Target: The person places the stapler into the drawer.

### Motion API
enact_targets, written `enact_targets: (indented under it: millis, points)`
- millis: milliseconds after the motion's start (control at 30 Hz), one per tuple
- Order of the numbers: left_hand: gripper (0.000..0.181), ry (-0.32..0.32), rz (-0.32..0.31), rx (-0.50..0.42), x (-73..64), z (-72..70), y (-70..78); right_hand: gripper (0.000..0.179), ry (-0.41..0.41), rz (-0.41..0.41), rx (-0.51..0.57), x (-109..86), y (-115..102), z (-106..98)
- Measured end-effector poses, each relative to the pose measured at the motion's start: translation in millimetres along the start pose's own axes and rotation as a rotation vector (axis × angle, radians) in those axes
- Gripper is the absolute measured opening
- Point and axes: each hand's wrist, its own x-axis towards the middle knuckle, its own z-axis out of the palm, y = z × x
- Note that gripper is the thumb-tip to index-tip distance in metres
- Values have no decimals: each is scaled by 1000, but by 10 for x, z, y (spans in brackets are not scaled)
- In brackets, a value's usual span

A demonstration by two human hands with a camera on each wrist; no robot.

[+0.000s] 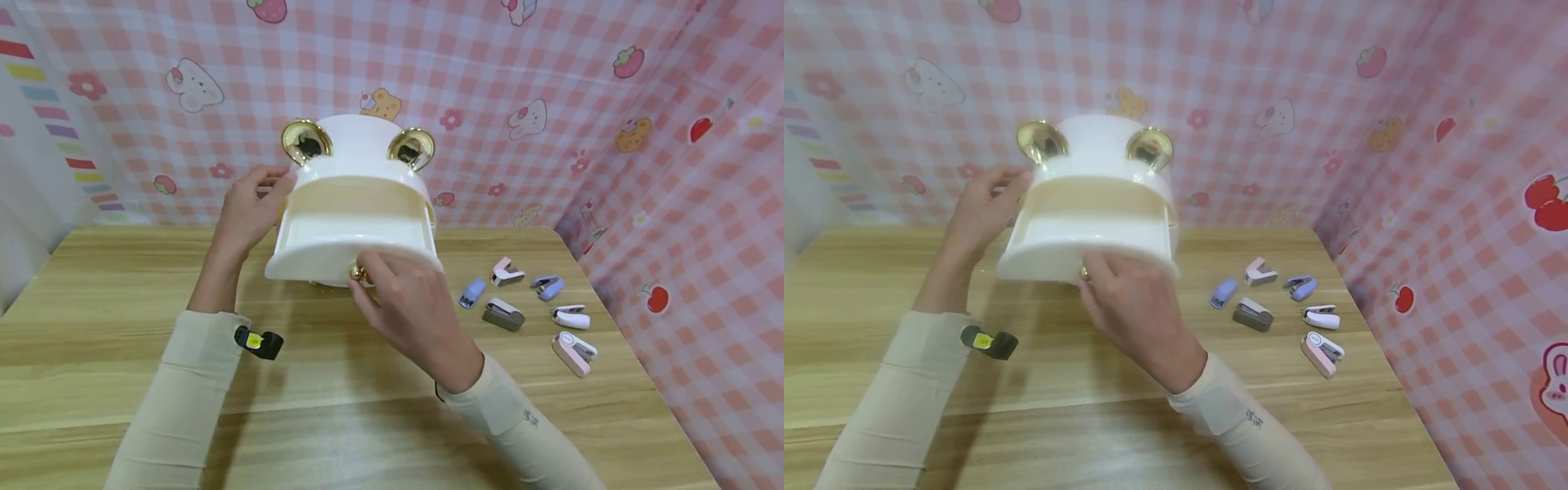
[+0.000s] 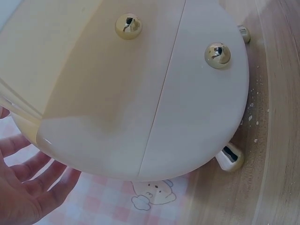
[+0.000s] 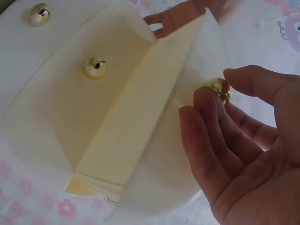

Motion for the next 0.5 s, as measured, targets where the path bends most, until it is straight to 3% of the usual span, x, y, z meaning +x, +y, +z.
enact_targets:
  millis: [233, 500]
  points:
    - [64, -11, -9, 2, -9, -6, 18, 10, 42, 5, -2, -14, -20, -151]
    - [63, -9, -10, 9, -1, -15, 12, 19, 106, 20, -44, -7, 92, -365]
